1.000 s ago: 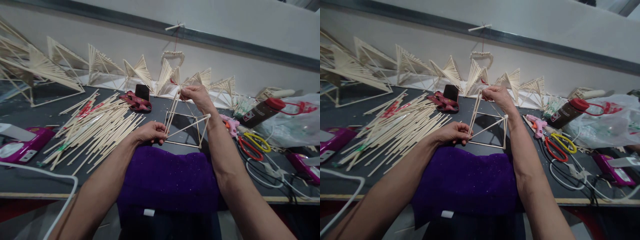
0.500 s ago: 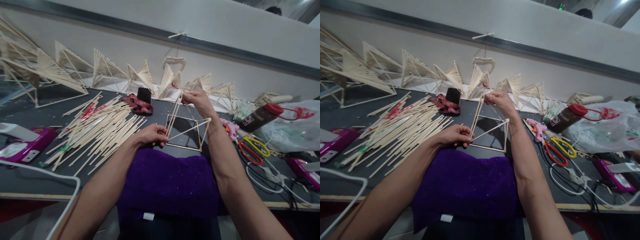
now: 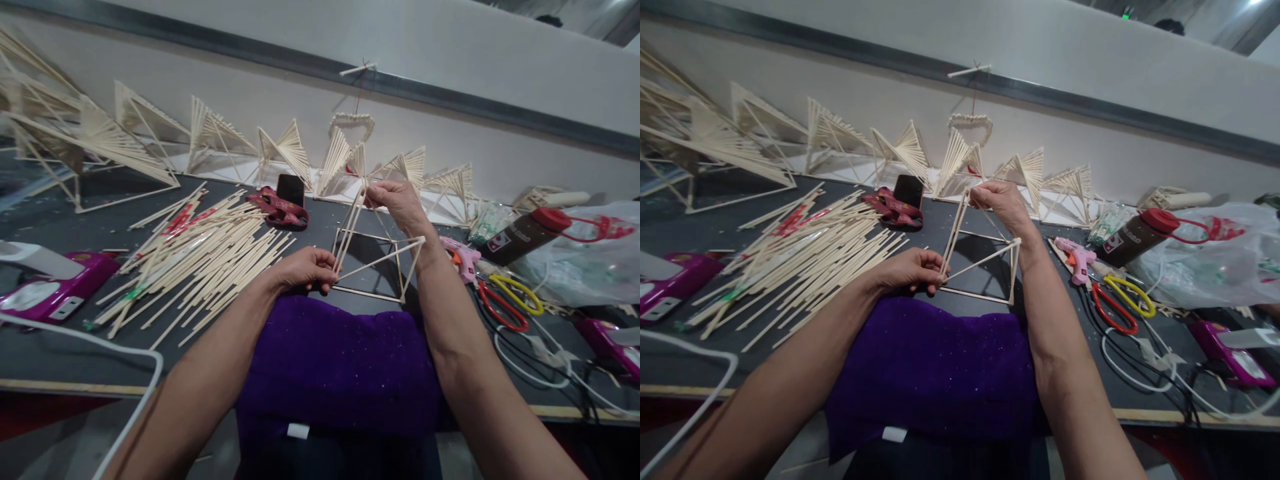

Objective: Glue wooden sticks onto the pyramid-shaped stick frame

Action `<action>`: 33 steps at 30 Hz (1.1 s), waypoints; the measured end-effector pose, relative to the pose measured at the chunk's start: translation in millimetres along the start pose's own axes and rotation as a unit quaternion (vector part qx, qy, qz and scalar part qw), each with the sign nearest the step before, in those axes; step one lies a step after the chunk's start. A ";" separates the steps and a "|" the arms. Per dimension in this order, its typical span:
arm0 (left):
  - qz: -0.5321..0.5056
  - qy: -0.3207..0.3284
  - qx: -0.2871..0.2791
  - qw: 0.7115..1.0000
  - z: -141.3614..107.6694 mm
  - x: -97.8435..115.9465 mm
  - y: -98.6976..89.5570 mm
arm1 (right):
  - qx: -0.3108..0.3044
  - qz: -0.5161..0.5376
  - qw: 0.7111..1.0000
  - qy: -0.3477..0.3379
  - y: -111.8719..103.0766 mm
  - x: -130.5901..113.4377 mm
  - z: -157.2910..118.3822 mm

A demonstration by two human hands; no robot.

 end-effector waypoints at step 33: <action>0.021 -0.015 -0.007 1.000 -3.2 8.9 5.8 | 0.014 -0.031 0.999 0.007 0.1 -4.0 -4.0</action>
Point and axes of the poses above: each hand's wrist, its own z-axis towards the middle knuckle, its own y-axis out of the palm, x = y × z, the point moved 2 cm from there along z, towards the middle knuckle, and after that the axes turned 5 degrees about y, right-handed, at the moved point
